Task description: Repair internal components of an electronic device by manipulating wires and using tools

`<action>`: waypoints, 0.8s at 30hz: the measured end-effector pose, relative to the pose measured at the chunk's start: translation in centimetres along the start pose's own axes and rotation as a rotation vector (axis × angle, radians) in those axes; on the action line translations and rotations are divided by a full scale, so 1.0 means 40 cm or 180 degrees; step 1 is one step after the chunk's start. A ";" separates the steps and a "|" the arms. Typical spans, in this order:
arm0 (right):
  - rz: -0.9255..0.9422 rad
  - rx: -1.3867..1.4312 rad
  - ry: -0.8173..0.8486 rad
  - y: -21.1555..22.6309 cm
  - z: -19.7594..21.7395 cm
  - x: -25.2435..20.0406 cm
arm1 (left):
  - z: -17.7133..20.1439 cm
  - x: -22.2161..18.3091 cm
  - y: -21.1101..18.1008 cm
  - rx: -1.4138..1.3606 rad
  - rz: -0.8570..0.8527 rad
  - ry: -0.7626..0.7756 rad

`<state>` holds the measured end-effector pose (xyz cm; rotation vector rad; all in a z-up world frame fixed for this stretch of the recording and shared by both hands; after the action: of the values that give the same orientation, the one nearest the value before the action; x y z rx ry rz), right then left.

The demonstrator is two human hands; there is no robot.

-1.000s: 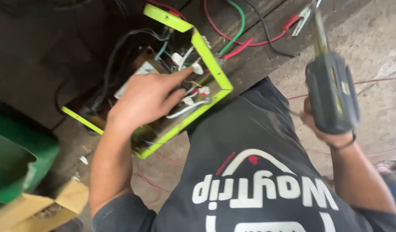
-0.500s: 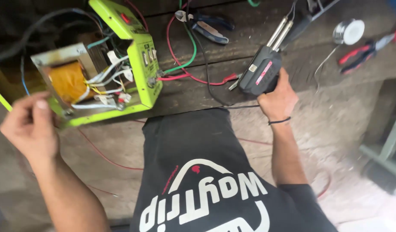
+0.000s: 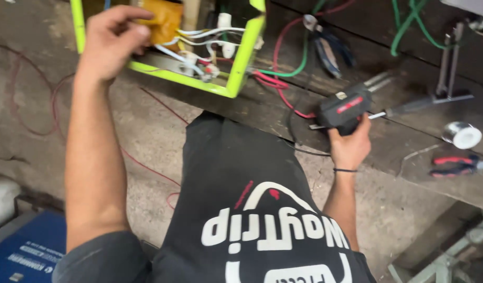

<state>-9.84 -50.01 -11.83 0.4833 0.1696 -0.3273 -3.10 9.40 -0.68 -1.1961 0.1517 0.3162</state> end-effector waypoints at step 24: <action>0.1364 -0.0246 -0.0588 0.885 0.097 -0.268 | -0.005 0.057 -0.211 0.1384 -0.2645 0.1993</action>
<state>-7.23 -19.46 9.21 0.3984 -0.1017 0.0549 1.78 6.81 6.09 -0.7994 0.2346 -0.7938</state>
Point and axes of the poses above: each hand's wrist, its own x-axis towards the middle knuckle, its own z-axis out of the back of the hand, y = z × x, the point moved 10 cm from there along x, towards the middle knuckle, and after that the axes turned 2 degrees about -y, right-handed, at the moved point
